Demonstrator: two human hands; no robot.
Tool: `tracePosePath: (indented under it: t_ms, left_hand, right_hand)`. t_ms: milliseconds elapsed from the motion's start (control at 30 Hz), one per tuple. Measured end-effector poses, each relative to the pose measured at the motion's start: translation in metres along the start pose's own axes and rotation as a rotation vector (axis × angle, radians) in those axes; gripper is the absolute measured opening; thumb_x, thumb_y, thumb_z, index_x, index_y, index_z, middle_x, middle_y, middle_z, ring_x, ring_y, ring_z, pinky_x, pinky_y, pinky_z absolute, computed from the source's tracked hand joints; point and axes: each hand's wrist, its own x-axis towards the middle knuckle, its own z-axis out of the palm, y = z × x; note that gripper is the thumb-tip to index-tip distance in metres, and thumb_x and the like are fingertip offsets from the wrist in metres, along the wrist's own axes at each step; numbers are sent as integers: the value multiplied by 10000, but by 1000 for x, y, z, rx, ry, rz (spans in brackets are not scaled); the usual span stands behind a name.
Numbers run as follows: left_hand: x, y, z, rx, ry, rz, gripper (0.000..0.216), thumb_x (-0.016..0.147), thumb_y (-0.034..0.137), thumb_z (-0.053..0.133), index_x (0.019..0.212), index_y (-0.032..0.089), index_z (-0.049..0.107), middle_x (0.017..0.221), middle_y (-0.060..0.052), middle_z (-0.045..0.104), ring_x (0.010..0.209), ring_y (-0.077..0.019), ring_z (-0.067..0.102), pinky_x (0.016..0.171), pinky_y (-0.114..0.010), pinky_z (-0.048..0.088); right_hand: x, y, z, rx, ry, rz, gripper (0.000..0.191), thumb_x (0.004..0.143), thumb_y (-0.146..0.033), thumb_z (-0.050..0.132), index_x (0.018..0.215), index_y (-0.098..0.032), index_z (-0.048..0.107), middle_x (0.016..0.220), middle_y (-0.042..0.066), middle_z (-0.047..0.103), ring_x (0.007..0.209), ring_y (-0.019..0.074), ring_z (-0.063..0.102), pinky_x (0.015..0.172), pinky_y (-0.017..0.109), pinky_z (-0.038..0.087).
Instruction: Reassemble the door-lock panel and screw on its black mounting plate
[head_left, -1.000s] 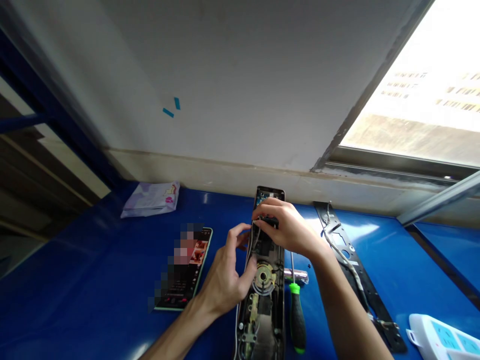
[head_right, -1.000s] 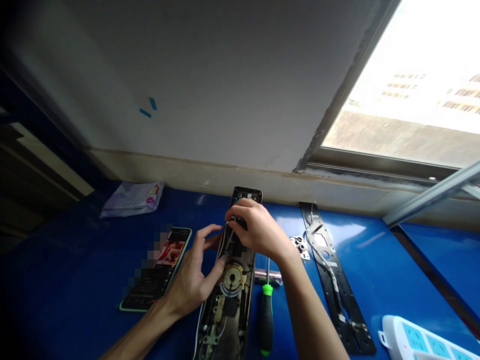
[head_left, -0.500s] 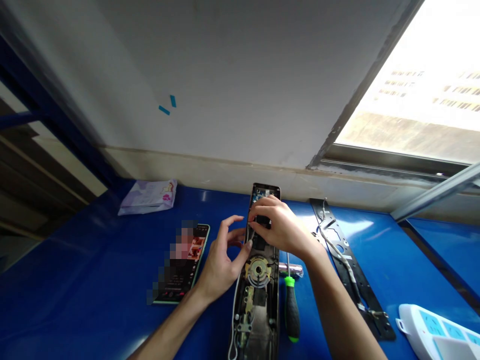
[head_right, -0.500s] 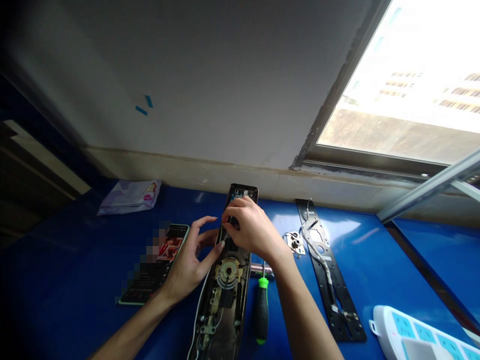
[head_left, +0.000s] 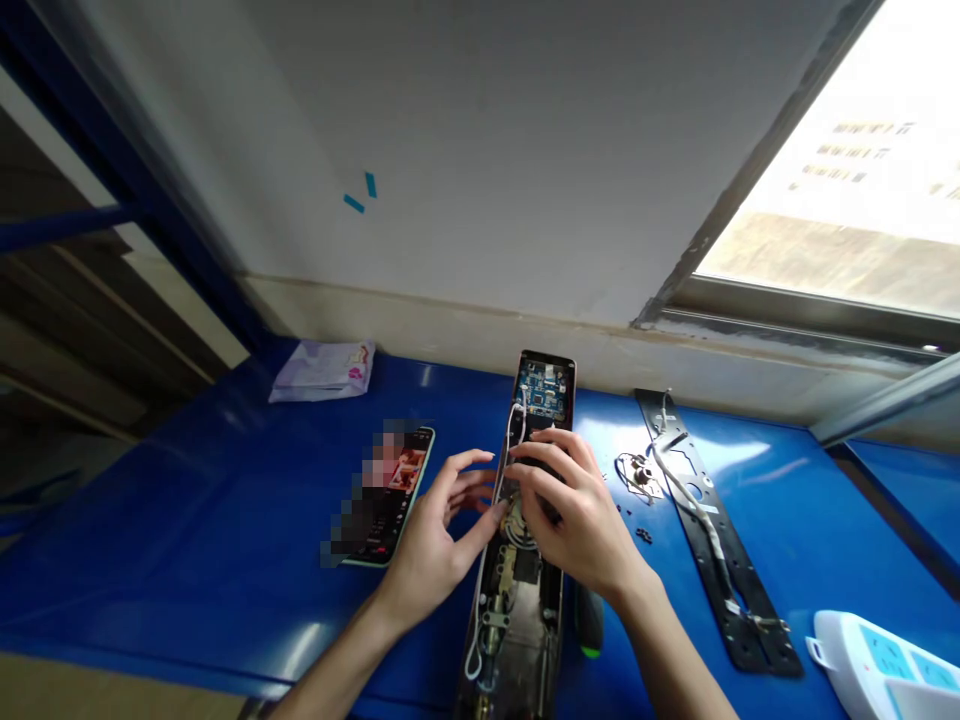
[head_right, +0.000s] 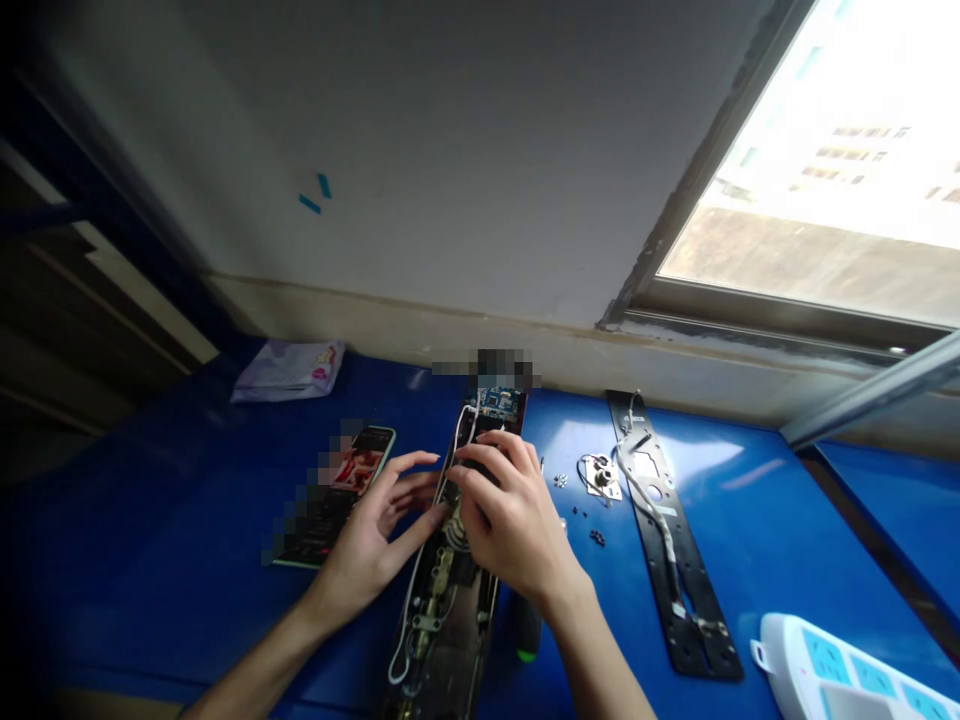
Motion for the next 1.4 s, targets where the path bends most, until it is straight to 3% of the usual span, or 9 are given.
tracePosePath:
  t_ms: [233, 433, 533, 733, 1067, 1200, 1400]
  left_hand:
    - [-8, 4, 10, -5, 18, 3, 418, 967, 303, 696, 1352, 226, 551, 1249, -105, 765, 1122, -233, 769, 1013, -375, 623]
    - [-37, 10, -14, 20, -216, 14, 551, 911, 203, 724, 1435, 246, 559, 1326, -107, 748, 1191, -247, 744, 1053, -402, 621]
    - [-51, 12, -23, 33, -264, 41, 678, 851, 130, 720, 1490, 260, 533, 1381, -111, 712, 1206, -248, 733, 1086, -419, 607]
    - [-66, 8, -19, -1, -275, 25, 758, 807, 93, 709, 1511, 262, 485, 1440, -130, 660, 1141, -228, 745, 1059, -406, 613]
    - [-72, 7, -9, 50, -188, 17, 748, 801, 102, 714, 1488, 256, 461, 1390, -130, 667, 1071, -212, 748, 984, -369, 626]
    - [-69, 9, -10, 51, -200, -12, 758, 804, 109, 705, 1499, 262, 445, 1396, -131, 658, 1024, -197, 751, 950, -359, 632]
    - [-58, 20, -24, 63, -304, -23, 844, 854, 166, 728, 1605, 308, 371, 1569, -139, 563, 1287, -262, 682, 1078, -419, 589]
  right_hand:
    - [-8, -7, 0, -16, -40, -20, 287, 972, -45, 587, 1125, -234, 739, 1247, 111, 764, 1271, 324, 582, 1024, 587, 591]
    - [-16, -18, -7, -4, -77, -51, 326, 942, -30, 603, 1112, -266, 751, 1302, 95, 744, 1305, 330, 572, 1034, 583, 583]
    - [-23, -25, -6, 29, -105, -81, 293, 927, -40, 609, 1053, -260, 756, 1326, 97, 735, 1340, 340, 563, 1040, 593, 578]
    - [-38, -32, -5, 112, -149, -88, 266, 920, -50, 601, 1025, -241, 755, 1334, 111, 723, 1359, 342, 553, 1078, 616, 548]
    - [-52, -36, -5, 115, -177, -59, 307, 911, -58, 610, 1064, -277, 761, 1430, 100, 675, 1419, 359, 505, 1086, 652, 520]
    - [-53, -33, -7, 137, -125, -27, 340, 906, -45, 615, 1088, -295, 757, 1415, 72, 699, 1403, 347, 522, 1091, 626, 521]
    - [-51, -21, -15, 141, 87, 158, 281, 962, -95, 599, 1112, -286, 741, 1192, 95, 758, 1129, 291, 663, 967, 538, 583]
